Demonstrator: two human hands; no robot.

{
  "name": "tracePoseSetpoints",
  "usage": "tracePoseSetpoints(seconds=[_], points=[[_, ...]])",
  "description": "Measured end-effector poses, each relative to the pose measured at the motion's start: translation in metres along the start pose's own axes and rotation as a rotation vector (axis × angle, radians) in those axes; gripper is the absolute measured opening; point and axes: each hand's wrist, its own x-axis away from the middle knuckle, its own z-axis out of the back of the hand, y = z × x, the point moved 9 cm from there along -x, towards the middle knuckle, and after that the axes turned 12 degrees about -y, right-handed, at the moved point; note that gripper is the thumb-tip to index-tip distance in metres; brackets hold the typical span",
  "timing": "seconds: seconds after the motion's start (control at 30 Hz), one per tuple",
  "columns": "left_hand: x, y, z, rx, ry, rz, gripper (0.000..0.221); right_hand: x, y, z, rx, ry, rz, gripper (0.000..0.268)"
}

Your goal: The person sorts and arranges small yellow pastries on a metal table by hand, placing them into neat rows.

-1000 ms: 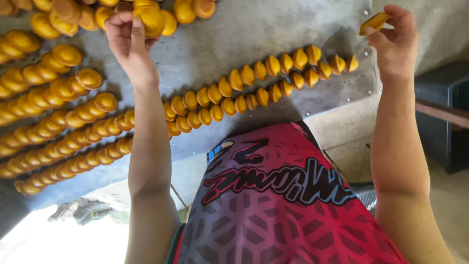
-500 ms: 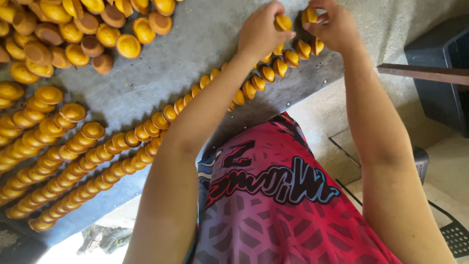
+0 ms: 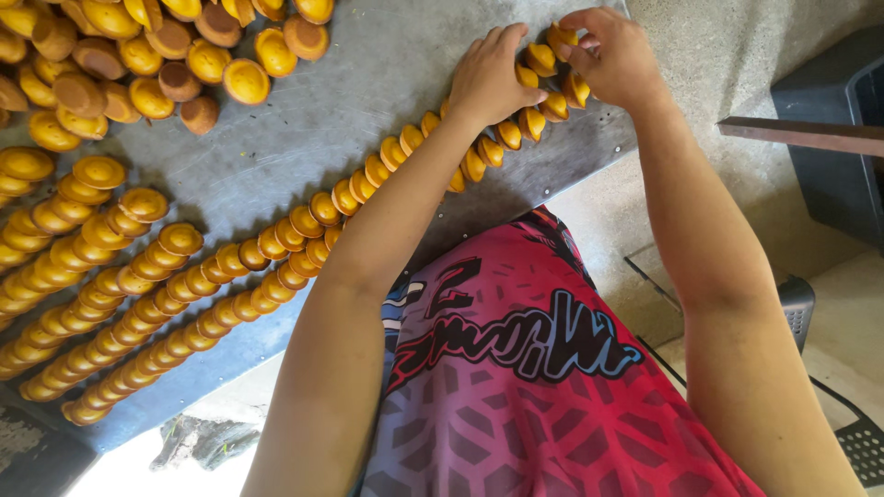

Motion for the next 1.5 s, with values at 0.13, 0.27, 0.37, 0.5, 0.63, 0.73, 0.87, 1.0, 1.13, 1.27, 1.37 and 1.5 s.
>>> tracePoseSetpoints(seconds=[0.13, 0.27, 0.37, 0.5, 0.63, 0.73, 0.87, 1.0, 1.13, 1.27, 1.37, 1.5], points=[[0.002, -0.009, -0.002, -0.009, 0.011, -0.001, 0.068, 0.0, -0.003, -0.001, 0.006, 0.008, 0.039, 0.028], [0.0, -0.011, -0.004, 0.007, 0.034, -0.018, 0.049, 0.002, 0.003, -0.002, -0.015, 0.026, 0.017, 0.029], [0.002, -0.009, 0.001, 0.014, 0.062, -0.024, 0.05, 0.004, 0.013, -0.008, 0.03, -0.006, -0.033, 0.033], [0.041, 0.004, 0.038, 0.069, 0.318, -0.196, 0.064, 0.013, 0.002, 0.01, -0.018, 0.159, 0.126, 0.051], [0.114, -0.018, 0.083, 0.107, 0.426, -0.24, 0.062, 0.051, 0.018, 0.031, -0.105, 0.276, -0.06, 0.052], [0.19, -0.057, 0.13, 0.177, 0.593, -0.065, 0.063, 0.09, 0.052, 0.028, -0.32, 0.374, -0.157, 0.059], [0.283, -0.104, 0.151, 0.415, 0.694, 0.059, 0.064, 0.161, 0.104, 0.015, -0.562, 0.734, -0.11, 0.064], [0.344, -0.127, 0.143, 0.546, 0.837, 0.065, 0.06, 0.244, 0.116, -0.021, -0.367, 0.929, -0.463, 0.051], [0.402, -0.108, 0.145, 0.359, 0.855, 0.05, 0.059, 0.274, 0.094, -0.107, 0.095, 0.375, -0.496, 0.046], [0.46, -0.107, 0.141, 0.39, 0.852, 0.06, 0.057, 0.317, 0.046, -0.186, 0.091, 0.245, -0.594, 0.048], [0.496, -0.113, 0.131, 0.34, 0.902, 0.009, 0.057, 0.328, 0.009, -0.224, 0.059, 0.191, -0.629, 0.05], [0.547, -0.127, 0.108, 0.369, 0.914, 0.084, 0.056, 0.356, -0.012, -0.225, 0.012, 0.216, -0.805, 0.049]])
